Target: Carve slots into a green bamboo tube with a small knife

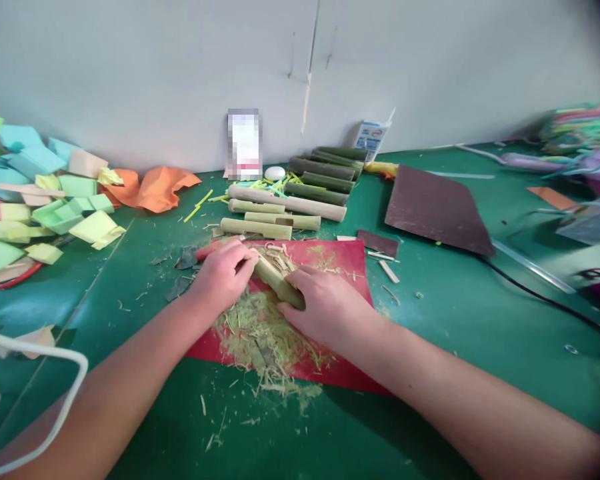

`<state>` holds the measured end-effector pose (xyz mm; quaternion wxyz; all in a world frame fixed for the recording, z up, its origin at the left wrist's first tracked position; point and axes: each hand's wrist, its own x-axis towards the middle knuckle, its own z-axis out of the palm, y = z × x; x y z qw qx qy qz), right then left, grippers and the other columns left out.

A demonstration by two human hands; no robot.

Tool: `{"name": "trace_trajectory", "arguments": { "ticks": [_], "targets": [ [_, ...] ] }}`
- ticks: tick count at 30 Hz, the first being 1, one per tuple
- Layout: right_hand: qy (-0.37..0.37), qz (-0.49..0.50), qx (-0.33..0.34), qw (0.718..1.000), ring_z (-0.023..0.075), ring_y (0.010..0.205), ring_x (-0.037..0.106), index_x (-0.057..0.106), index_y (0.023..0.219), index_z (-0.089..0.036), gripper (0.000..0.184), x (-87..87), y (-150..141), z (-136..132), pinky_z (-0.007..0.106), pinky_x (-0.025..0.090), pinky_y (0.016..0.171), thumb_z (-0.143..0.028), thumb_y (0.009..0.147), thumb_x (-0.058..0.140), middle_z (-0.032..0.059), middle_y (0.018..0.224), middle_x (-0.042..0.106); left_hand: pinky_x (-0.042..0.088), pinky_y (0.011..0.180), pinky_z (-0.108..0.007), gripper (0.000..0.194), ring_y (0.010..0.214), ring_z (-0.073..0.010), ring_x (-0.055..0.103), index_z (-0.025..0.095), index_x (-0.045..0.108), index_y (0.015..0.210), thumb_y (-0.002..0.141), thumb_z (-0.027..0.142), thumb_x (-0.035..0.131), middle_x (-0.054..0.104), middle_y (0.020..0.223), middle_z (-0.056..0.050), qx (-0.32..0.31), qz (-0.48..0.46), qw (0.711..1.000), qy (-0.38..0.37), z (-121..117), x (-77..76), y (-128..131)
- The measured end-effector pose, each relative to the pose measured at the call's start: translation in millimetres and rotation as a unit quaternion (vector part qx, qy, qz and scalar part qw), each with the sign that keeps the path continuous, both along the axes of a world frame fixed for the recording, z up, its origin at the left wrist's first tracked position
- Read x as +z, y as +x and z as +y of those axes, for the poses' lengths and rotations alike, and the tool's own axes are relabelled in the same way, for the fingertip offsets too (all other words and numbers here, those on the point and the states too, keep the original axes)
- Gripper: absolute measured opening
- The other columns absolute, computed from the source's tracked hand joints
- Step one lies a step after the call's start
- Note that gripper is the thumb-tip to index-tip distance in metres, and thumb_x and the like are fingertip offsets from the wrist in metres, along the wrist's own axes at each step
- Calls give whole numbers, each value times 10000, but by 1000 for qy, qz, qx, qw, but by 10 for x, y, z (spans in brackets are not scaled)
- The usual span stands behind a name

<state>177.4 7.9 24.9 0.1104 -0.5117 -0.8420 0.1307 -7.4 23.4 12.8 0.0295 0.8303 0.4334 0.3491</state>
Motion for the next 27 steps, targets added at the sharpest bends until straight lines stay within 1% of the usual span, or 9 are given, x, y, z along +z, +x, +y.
{"name": "trace_trajectory", "arguments": {
  "ticks": [5,8,10,14,18,19,23,24,27],
  "targets": [
    [-8,7,5,1000,120,628,474,515,744,-191,107,9,-1,-8,261,272,535,-291,728,550,7,760,559,425,634,-258,118,695,-127,527,148,578,771,856,151,495,566,754,-27,-50,25,997,-55,-41,-4,16],
    [-11,4,-6,1000,120,607,466,516,742,-194,153,10,-5,-13,264,266,527,-341,733,556,6,755,559,420,648,-272,175,676,-130,511,148,556,691,856,156,498,546,692,-18,-6,7,1000,-12,-9,2,-1],
    [-8,0,-4,1000,122,604,468,515,743,-193,153,9,-9,-14,267,265,525,-337,726,563,8,758,558,419,650,-276,179,677,-133,508,147,552,685,856,152,494,541,689,-19,3,2,1000,-11,-7,9,-3],
    [1,-7,5,1000,129,632,494,517,757,-190,115,6,-16,-19,270,275,532,-293,727,557,13,772,562,426,642,-263,120,699,-130,522,150,573,771,858,149,491,562,749,-28,-48,8,997,-62,-29,10,4],
    [2,-22,-4,1000,137,643,512,539,801,-187,147,16,-29,-37,274,274,523,-327,757,541,24,805,580,427,667,-279,184,690,-135,514,153,538,690,865,165,482,547,702,-17,7,-14,1000,-13,-16,-1,-7],
    [1,-24,-4,1000,138,640,514,541,806,-185,146,20,-33,-41,275,271,518,-323,755,543,26,806,581,426,665,-279,185,695,-137,515,153,538,693,867,167,476,548,711,-21,7,-11,1000,-16,-25,-3,1],
    [-3,-16,5,1000,132,627,511,540,801,-183,116,34,-38,-46,272,269,509,-285,747,544,20,795,576,419,636,-261,149,701,-132,522,150,566,759,871,171,470,562,761,-33,-47,18,996,-73,-54,0,30],
    [-3,-13,4,1000,131,630,509,539,798,-183,119,35,-37,-46,270,274,513,-290,747,547,18,795,574,417,636,-261,154,693,-132,520,149,566,746,869,173,477,559,742,-29,-37,17,997,-66,-43,4,21],
    [4,-16,-2,1000,130,631,506,538,786,-182,150,36,-34,-50,269,285,523,-325,744,562,16,798,567,411,641,-273,195,669,-135,507,150,546,671,857,182,498,539,681,-18,30,2,999,-21,3,18,-21]
  ]
}}
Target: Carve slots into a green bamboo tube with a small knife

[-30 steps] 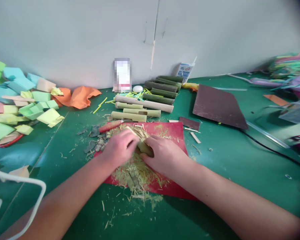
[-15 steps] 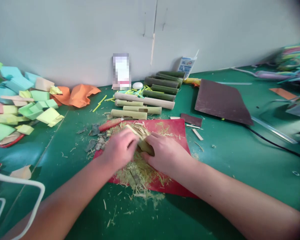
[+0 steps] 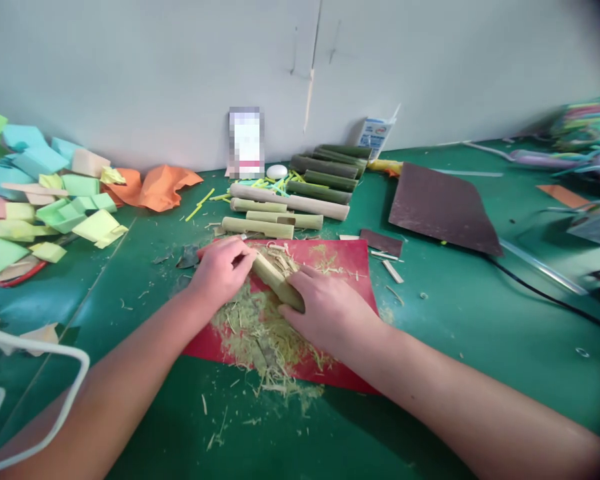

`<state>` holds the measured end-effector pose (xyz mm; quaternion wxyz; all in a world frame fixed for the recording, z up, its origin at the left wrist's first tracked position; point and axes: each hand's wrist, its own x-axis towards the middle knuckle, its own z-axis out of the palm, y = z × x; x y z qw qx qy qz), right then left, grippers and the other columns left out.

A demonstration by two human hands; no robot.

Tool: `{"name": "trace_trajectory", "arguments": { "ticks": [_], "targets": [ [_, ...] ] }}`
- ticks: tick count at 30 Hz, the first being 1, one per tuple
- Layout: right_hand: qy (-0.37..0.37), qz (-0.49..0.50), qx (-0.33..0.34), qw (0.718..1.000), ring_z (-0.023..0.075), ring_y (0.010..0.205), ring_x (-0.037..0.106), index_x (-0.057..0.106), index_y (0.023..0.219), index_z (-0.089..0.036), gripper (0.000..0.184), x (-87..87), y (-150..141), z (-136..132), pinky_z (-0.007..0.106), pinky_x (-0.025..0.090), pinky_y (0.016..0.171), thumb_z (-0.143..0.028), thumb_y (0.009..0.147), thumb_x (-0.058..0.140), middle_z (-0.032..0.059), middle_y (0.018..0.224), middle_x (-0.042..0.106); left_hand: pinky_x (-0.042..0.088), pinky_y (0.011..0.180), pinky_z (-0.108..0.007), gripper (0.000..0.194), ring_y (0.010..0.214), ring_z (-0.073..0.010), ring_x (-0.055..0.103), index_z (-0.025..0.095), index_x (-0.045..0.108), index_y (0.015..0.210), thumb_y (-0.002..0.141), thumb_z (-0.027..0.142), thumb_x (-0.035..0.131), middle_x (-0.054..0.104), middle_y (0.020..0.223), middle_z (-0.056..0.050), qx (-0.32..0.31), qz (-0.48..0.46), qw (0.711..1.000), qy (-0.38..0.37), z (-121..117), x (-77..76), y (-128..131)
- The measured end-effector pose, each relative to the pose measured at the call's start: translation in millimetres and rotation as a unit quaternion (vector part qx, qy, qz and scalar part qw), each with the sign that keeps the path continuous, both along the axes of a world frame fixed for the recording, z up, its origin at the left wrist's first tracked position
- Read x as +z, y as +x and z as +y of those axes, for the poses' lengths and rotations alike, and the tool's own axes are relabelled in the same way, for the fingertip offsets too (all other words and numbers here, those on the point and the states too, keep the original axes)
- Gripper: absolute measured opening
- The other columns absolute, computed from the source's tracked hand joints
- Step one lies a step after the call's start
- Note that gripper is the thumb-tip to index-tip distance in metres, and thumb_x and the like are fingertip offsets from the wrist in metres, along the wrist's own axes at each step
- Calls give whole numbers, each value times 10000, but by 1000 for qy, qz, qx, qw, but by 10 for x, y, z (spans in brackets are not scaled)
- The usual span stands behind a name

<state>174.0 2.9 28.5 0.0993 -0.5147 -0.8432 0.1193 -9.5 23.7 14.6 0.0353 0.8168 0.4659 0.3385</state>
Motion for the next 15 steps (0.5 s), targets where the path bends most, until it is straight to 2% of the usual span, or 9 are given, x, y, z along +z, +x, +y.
{"name": "trace_trajectory", "arguments": {
  "ticks": [2,5,10,13,15],
  "targets": [
    [4,-4,5,1000,128,628,506,540,794,-181,143,0,3,-6,269,284,519,-312,742,565,15,802,564,410,626,-269,183,665,-134,505,152,546,679,853,176,497,540,690,-18,-3,1,1000,-7,-4,6,-4],
    [3,-4,13,1000,124,627,506,537,793,-182,116,-6,11,-11,268,281,512,-284,745,561,11,789,558,417,623,-254,136,688,-128,518,155,562,740,853,155,487,559,737,-22,-64,6,997,-45,-40,4,17],
    [9,1,7,1000,123,624,505,540,780,-186,161,-15,15,-4,269,288,521,-343,754,567,13,800,562,409,622,-271,190,650,-130,496,157,542,673,855,176,494,541,679,-12,-10,-8,1000,6,-49,-7,20],
    [4,-2,13,1000,128,637,511,549,802,-181,120,-6,7,-4,269,281,519,-287,746,558,16,800,567,418,620,-258,144,687,-129,520,150,557,729,855,154,488,563,737,-26,-64,1,997,-51,-60,-7,27],
    [0,1,12,1000,128,642,510,550,793,-179,120,4,4,-7,268,284,524,-292,754,552,16,794,567,421,634,-260,141,690,-129,521,149,559,728,853,151,494,563,733,-26,-68,-2,997,-47,-47,-7,18]
  ]
}}
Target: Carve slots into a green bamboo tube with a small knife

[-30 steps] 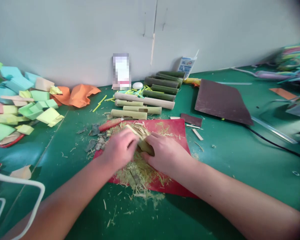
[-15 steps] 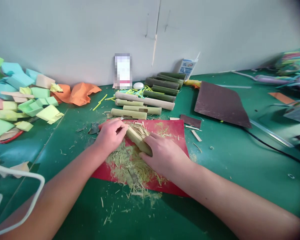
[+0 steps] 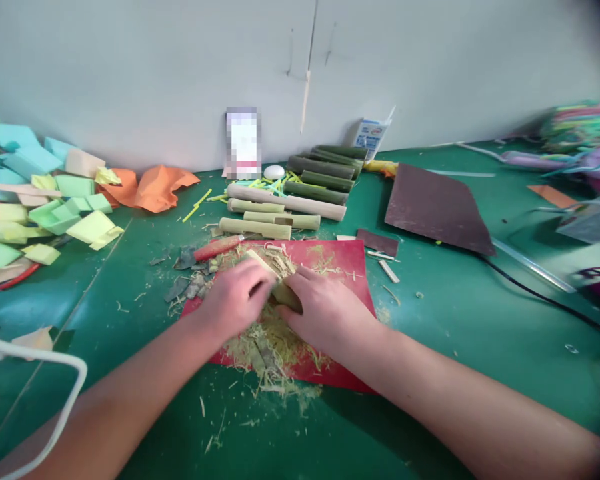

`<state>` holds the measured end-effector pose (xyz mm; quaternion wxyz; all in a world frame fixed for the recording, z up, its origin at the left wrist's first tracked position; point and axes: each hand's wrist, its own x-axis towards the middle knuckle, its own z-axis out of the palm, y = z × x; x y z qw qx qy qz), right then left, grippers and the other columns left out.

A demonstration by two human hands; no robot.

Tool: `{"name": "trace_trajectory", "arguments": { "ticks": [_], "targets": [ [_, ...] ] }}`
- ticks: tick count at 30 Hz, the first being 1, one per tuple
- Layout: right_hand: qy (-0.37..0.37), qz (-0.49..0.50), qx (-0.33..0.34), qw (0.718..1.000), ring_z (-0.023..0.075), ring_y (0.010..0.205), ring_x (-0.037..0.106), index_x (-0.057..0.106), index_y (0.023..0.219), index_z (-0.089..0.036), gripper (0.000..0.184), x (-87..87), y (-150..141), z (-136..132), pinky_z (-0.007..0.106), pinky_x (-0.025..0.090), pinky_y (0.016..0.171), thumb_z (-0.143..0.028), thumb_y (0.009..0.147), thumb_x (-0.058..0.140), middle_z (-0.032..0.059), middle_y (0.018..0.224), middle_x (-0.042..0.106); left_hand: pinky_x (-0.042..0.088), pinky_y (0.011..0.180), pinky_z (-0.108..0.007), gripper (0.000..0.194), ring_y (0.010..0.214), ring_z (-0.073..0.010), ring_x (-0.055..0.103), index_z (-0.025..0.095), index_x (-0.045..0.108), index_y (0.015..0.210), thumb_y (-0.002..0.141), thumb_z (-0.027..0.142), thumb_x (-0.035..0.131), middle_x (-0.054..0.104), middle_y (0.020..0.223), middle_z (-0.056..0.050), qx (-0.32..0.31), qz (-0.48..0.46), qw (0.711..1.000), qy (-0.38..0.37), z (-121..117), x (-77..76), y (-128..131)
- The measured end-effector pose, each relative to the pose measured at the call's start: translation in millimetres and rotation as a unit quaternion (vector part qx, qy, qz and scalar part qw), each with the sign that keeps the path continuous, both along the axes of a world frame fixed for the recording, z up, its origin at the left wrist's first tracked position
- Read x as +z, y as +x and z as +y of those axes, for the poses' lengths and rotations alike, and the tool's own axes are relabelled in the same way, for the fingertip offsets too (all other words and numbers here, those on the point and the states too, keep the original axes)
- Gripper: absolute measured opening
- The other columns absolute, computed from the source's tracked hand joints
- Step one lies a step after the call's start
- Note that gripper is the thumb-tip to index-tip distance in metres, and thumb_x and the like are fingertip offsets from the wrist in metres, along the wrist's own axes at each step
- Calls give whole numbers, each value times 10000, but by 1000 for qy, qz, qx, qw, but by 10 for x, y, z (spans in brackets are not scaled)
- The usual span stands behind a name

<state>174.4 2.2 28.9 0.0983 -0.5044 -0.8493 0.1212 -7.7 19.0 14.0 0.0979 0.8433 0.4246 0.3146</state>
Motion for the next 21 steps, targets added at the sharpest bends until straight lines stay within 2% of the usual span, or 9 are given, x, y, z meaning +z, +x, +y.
{"name": "trace_trajectory", "arguments": {
  "ticks": [2,4,8,13,17,21],
  "targets": [
    [-2,1,-5,1000,125,634,503,551,778,-179,153,8,-1,-3,268,285,528,-332,765,551,16,789,565,416,646,-274,174,671,-131,505,149,545,683,852,158,501,540,686,-16,41,-12,998,40,12,-2,-9],
    [-2,0,-5,1000,123,624,499,556,780,-179,155,12,0,-5,269,281,525,-333,771,546,18,793,566,412,641,-277,183,666,-132,497,149,541,674,852,157,498,531,679,-15,58,-12,997,48,-8,-6,5],
    [1,-1,1,1000,129,643,513,560,794,-174,107,3,6,-2,271,284,532,-271,783,516,25,784,572,422,615,-254,125,681,-123,516,150,572,764,857,148,489,560,742,-24,-21,0,1000,-15,-70,-12,46],
    [12,-12,-13,1000,131,625,512,557,760,-176,186,-7,10,-1,278,286,529,-344,810,497,29,770,578,421,649,-281,169,672,-135,510,153,563,701,857,173,500,557,693,-19,56,-16,997,60,24,-6,-27],
    [7,-22,-11,1000,132,628,519,561,759,-176,162,6,5,-7,275,285,525,-317,807,496,29,756,578,425,645,-267,141,701,-133,532,156,579,776,869,168,474,573,751,-31,-8,-2,1000,15,39,-16,-37],
    [9,-23,-23,999,130,617,517,566,761,-175,193,22,2,-13,275,290,525,-345,813,489,33,762,584,412,638,-273,204,658,-131,505,158,544,676,868,192,484,538,673,-13,51,-20,997,63,37,-29,-37]
  ]
}}
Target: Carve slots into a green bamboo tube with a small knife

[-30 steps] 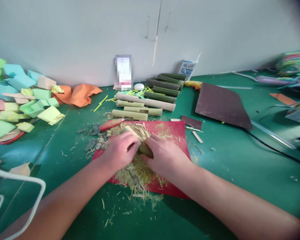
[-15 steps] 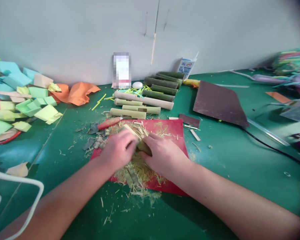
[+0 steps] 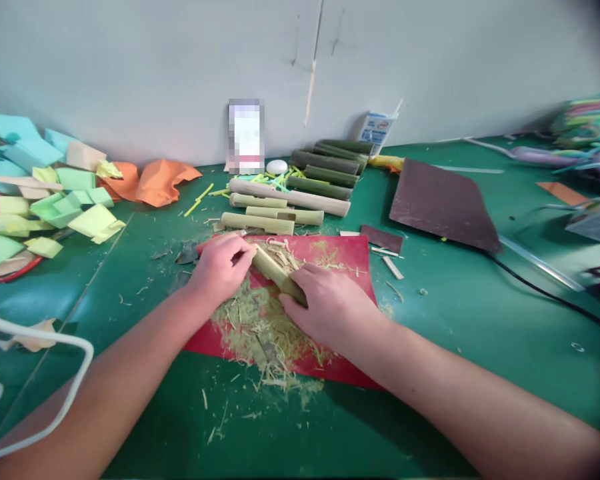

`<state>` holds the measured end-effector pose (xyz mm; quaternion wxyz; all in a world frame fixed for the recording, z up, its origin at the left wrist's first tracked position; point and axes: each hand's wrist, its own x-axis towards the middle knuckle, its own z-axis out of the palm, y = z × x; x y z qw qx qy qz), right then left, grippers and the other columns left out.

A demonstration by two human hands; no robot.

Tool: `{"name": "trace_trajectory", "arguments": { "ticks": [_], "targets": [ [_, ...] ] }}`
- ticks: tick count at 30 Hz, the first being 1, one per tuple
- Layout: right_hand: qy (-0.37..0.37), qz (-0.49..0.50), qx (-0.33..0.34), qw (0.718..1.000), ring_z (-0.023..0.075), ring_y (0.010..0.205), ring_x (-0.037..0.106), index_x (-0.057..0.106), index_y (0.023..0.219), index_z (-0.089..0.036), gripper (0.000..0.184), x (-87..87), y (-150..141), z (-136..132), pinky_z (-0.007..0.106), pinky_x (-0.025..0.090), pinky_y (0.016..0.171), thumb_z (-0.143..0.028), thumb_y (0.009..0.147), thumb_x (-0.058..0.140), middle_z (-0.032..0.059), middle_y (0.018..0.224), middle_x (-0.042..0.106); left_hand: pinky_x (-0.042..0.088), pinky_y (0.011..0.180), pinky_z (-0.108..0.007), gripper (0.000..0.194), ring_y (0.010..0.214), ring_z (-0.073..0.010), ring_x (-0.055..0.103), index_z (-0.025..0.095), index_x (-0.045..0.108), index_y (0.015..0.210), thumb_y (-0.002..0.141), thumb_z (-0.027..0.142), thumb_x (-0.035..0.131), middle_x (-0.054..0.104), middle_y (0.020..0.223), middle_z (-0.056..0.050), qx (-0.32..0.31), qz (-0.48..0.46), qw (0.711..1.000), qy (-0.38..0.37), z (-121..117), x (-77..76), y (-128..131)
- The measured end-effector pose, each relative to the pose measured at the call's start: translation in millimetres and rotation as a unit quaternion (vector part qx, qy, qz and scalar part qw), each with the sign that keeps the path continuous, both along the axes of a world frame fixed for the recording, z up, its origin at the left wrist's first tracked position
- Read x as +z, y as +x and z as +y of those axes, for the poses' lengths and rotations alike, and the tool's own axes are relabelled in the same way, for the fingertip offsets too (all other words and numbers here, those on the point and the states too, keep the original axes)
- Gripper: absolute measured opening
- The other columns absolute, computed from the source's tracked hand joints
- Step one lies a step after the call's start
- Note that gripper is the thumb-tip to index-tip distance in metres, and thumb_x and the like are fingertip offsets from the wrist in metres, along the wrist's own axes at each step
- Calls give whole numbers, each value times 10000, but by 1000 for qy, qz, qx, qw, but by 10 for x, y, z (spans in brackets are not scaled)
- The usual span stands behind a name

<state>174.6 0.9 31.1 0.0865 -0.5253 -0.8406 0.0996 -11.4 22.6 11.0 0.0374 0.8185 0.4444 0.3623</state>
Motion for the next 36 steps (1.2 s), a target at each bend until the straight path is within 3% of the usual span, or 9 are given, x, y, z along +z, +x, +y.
{"name": "trace_trajectory", "arguments": {
  "ticks": [5,9,14,21,27,32,36],
  "targets": [
    [3,-17,3,1000,143,628,531,575,759,-172,201,19,-7,-8,277,285,515,-331,818,467,36,749,586,422,642,-259,144,686,-125,525,159,580,756,864,166,484,564,732,-20,-54,21,997,-43,11,0,0],
    [11,-20,-4,1000,136,618,530,588,759,-165,231,23,-11,-12,276,292,520,-334,834,449,46,781,585,423,657,-279,193,672,-136,516,154,562,681,859,191,497,542,673,-14,24,9,1000,1,70,4,-27],
    [26,7,6,1000,125,612,508,566,754,-173,153,-3,-11,-7,270,287,523,-288,809,480,32,756,577,446,683,-268,152,733,-136,552,157,600,782,870,175,477,594,779,-38,-59,17,997,-37,25,12,21],
    [12,38,-4,999,107,564,446,543,682,-186,167,17,-16,-13,270,262,514,-291,793,476,8,680,565,459,721,-305,129,749,-158,564,153,626,803,850,198,515,612,773,-46,27,4,1000,-8,152,18,-137],
    [6,21,-16,1000,109,572,449,575,672,-173,210,24,-20,-21,270,269,516,-290,804,462,24,694,552,450,681,-258,126,722,-126,555,152,609,790,859,180,509,591,760,-29,-61,7,997,-50,32,11,-14],
    [11,19,-11,1000,111,589,472,599,708,-162,223,25,-17,-26,266,286,524,-287,821,453,35,731,553,434,670,-272,168,687,-131,527,149,583,720,863,189,504,558,700,-20,-14,2,1000,-15,35,6,-16],
    [18,16,-2,1000,111,585,472,594,704,-158,225,13,-20,-19,270,276,515,-284,825,452,33,728,550,436,664,-262,142,702,-127,541,150,594,775,869,184,493,576,745,-26,-50,14,998,-38,42,0,-29]
  ]
}}
